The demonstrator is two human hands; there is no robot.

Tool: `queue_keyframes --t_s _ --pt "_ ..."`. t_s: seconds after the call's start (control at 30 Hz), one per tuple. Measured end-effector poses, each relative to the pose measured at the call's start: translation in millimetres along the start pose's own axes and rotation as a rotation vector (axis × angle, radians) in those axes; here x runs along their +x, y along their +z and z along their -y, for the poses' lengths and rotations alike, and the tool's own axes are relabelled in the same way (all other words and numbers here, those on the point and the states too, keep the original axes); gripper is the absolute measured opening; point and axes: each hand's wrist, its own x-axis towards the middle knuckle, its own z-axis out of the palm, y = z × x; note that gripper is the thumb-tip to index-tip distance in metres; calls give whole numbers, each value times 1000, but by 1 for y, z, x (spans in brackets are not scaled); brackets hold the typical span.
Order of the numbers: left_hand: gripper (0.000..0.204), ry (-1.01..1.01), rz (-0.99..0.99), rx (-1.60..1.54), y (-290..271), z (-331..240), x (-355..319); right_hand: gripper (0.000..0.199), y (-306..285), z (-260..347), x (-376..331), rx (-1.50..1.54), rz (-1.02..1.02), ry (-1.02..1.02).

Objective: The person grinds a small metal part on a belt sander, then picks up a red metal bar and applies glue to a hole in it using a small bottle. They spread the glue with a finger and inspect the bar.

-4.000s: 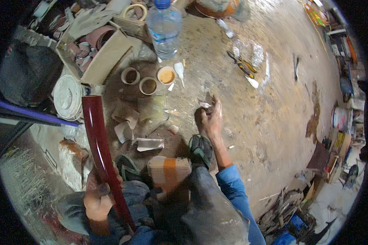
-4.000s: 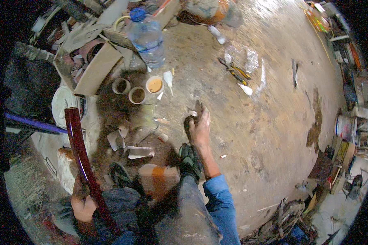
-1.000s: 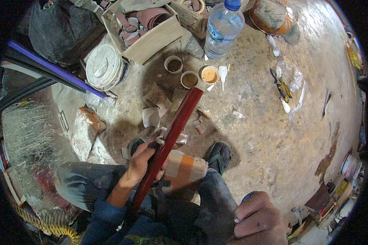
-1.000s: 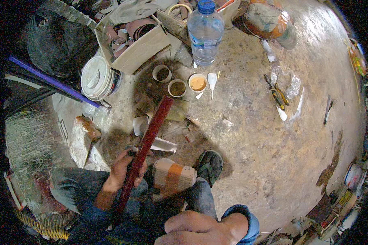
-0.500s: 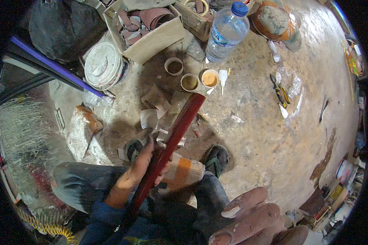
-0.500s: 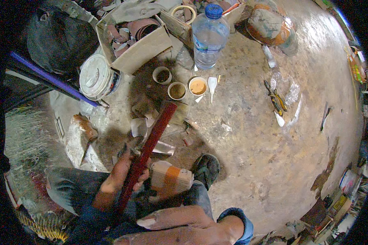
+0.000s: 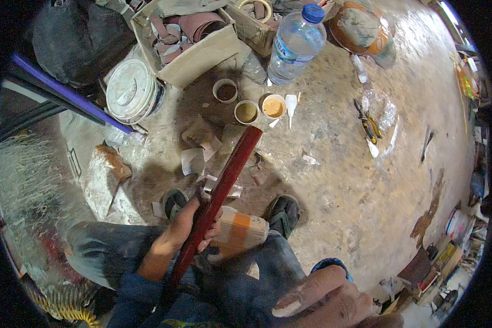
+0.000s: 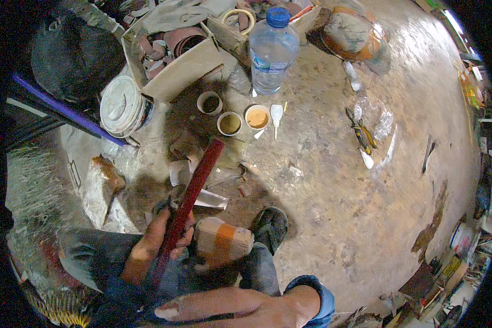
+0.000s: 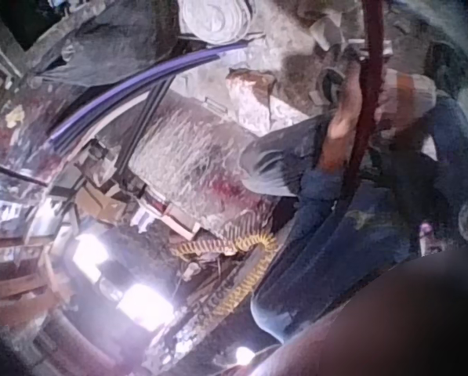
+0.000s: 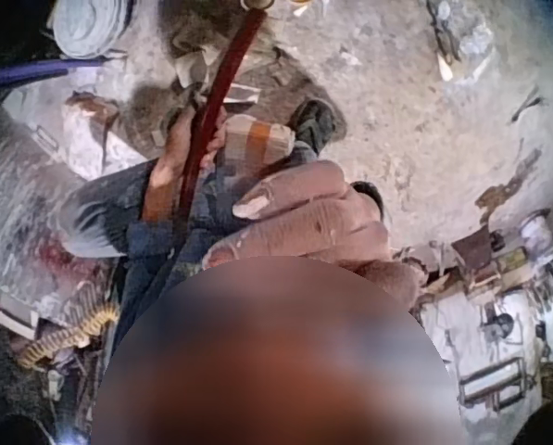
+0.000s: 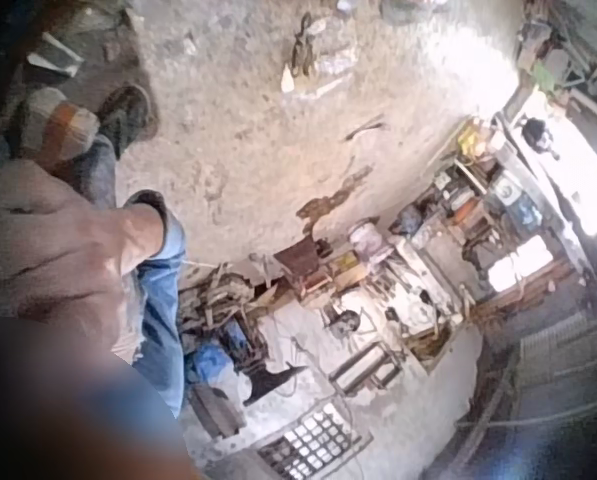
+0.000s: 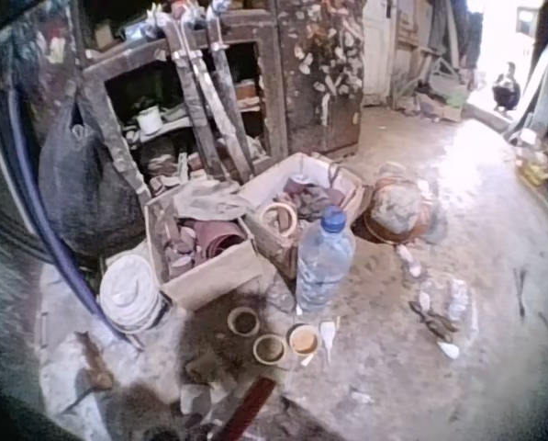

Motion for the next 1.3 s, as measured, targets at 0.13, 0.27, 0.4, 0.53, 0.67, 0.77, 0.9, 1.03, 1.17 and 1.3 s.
queue_keyframes --t_s 0.13,0.27,0.4,0.53,0.67,0.77,0.9,1.03,1.17,1.3 --pt "66 40 4 -17 0 2 2 12 -8 0 -1 -25 56 -50" --pt "72 38 -23 29 2 -1 3 16 1 20 8 -3 -75 224" --pt "76 15 -32 57 3 -4 4 19 -6 10 5 31 32 113" --pt "76 5 -38 45 5 -4 4 15 -8 -6 -3 77 29 -132" --pt "75 -7 -25 42 6 -5 2 13 4 10 4 36 -129 110" --pt "74 6 7 61 5 -4 2 14 3 3 6 0 -176 -69" --pt "73 10 46 30 2 -1 3 14 -5 -14 0 -5 -99 -277" --pt "70 -8 67 -20 1 0 2 13 8 -12 0 -12 -245 -274" --pt "57 52 -42 62 6 0 -3 14 13 -14 4 -31 -294 -342" --pt "48 148 -19 169 6 2 -1 18 14 5 -1 -206 -351 -194"
